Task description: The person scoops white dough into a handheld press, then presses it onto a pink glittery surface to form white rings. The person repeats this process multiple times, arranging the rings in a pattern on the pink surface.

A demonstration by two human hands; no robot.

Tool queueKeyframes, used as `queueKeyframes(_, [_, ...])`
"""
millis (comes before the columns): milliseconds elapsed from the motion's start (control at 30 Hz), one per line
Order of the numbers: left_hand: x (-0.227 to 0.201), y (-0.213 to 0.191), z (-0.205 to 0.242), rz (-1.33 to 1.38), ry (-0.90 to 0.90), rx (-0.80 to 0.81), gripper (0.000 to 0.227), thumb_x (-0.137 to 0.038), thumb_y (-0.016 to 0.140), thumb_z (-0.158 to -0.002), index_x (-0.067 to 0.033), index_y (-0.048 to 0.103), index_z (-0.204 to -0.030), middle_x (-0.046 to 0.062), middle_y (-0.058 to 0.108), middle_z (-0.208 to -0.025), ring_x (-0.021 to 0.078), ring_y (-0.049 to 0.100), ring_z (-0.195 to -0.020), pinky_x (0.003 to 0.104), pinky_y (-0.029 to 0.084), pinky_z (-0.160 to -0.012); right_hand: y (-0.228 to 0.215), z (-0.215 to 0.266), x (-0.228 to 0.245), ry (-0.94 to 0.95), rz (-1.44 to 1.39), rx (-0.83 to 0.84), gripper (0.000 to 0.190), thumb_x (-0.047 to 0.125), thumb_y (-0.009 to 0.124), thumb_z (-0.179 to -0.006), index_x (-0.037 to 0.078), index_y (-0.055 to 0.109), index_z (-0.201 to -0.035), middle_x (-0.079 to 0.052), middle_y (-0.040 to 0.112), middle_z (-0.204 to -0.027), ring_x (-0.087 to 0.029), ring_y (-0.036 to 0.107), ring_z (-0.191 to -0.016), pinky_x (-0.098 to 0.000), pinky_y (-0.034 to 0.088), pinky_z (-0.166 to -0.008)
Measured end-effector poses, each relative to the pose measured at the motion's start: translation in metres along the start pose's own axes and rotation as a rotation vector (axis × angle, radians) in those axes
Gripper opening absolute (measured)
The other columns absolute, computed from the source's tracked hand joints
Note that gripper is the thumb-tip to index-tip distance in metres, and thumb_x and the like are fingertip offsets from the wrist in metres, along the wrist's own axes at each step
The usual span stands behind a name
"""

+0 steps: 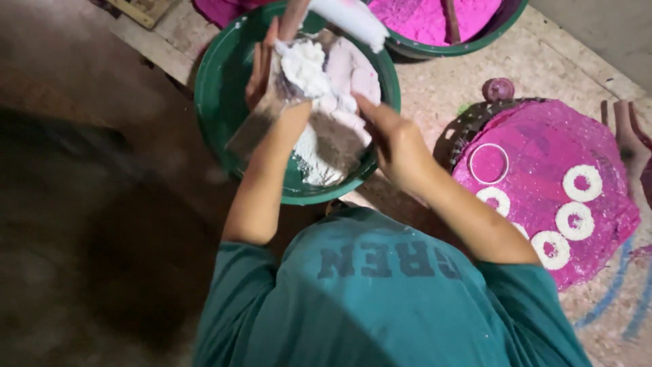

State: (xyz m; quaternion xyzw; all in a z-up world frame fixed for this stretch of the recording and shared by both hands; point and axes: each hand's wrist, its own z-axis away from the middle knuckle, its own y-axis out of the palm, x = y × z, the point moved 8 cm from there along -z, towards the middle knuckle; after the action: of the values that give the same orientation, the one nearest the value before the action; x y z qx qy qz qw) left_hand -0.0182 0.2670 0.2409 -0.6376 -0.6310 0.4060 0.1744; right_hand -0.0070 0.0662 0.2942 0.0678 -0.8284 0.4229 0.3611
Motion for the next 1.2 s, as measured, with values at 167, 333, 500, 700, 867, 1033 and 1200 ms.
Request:
queueKeyframes(167, [-0.009, -0.026, -0.01, -0.088, 0.146, -0.13, 0.047, -0.034, 0.07, -0.106, -0.0205, 0.056, -0.15, 0.006, 0.027, -0.17, 0.0311, 0.041, -0.154, 0.045, 0.042, -0.125, -0.008, 0.015, -0.024, 0.061, -0.148, 0.091, 0.048, -0.007, 0.06, -0.098, 0.001, 0.057, -0.145, -0.025, 0.072, -0.117, -0.029, 0.073, -0.102, -0.0369, 0.054, -0.092])
queueKeyframes(333, [-0.013, 0.001, -0.015, -0.164, -0.08, 0.047, 0.048, -0.033, 0.069, -0.102, -0.0123, 0.057, -0.143, 0.024, 0.023, -0.166, 0.0468, 0.038, -0.143, 0.046, 0.042, -0.115, -0.003, -0.005, -0.068, 0.411, -0.113, 0.052, 0.042, 0.002, 0.059, -0.104, 0.004, 0.058, -0.146, -0.026, 0.072, -0.097, -0.024, 0.065, -0.08, -0.0348, 0.054, -0.081])
queueKeyframes(500, [0.031, 0.001, -0.023, 0.033, -0.073, -0.073, 0.065, -0.037, 0.079, -0.083, -0.0102, 0.06, -0.139, 0.024, 0.054, -0.14, 0.0395, 0.06, -0.118, 0.04, 0.053, -0.1, 0.02, 0.021, -0.055, 0.136, -0.144, 0.087, 0.039, 0.0, 0.059, -0.101, -0.001, 0.06, -0.141, -0.025, 0.072, -0.114, -0.023, 0.074, -0.1, -0.0329, 0.055, -0.091])
queueKeyframes(700, [0.088, 0.039, -0.003, 1.203, -0.496, 0.005, 0.026, -0.015, 0.07, -0.094, 0.0006, 0.068, -0.115, 0.009, 0.065, -0.097, 0.0218, 0.058, -0.079, 0.036, 0.046, -0.068, 0.038, 0.024, -0.079, 0.151, -0.114, 0.457, 0.049, 0.007, 0.057, -0.1, 0.002, 0.049, -0.149, -0.024, 0.069, -0.125, -0.028, 0.068, -0.111, -0.038, 0.05, -0.1])
queueKeyframes(867, [-0.065, 0.08, 0.066, 1.868, -0.823, 0.717, 0.026, -0.017, 0.063, -0.089, 0.0048, 0.069, -0.101, 0.013, 0.068, -0.091, 0.0232, 0.068, -0.084, 0.034, 0.056, -0.077, -0.041, 0.017, -0.094, 0.094, -0.693, -0.149, 0.061, 0.03, 0.057, -0.11, 0.006, 0.031, -0.16, -0.025, 0.047, -0.151, -0.037, 0.056, -0.132, -0.0434, 0.047, -0.114])
queueKeyframes(1033, [-0.221, 0.074, 0.11, 2.019, -0.469, 1.206, 0.038, -0.003, 0.075, -0.081, -0.0004, 0.063, -0.117, 0.011, 0.066, -0.108, 0.0246, 0.065, -0.105, 0.041, 0.057, -0.098, -0.122, 0.091, -0.089, -0.091, -1.398, -0.64, 0.083, 0.048, 0.063, -0.099, 0.013, 0.019, -0.16, -0.026, 0.045, -0.161, -0.035, 0.07, -0.103, -0.042, 0.062, -0.077])
queueKeyframes(1200, [-0.256, 0.097, 0.105, 1.642, -0.227, 1.418, 0.039, -0.003, 0.076, -0.082, -0.0014, 0.064, -0.118, 0.011, 0.066, -0.112, 0.0247, 0.066, -0.107, 0.04, 0.057, -0.099, -0.216, 0.164, -0.043, -0.048, -0.505, -0.537, 0.081, 0.037, 0.065, -0.103, 0.027, 0.013, -0.164, -0.023, 0.047, -0.156, -0.033, 0.07, -0.11, -0.0412, 0.064, -0.083])
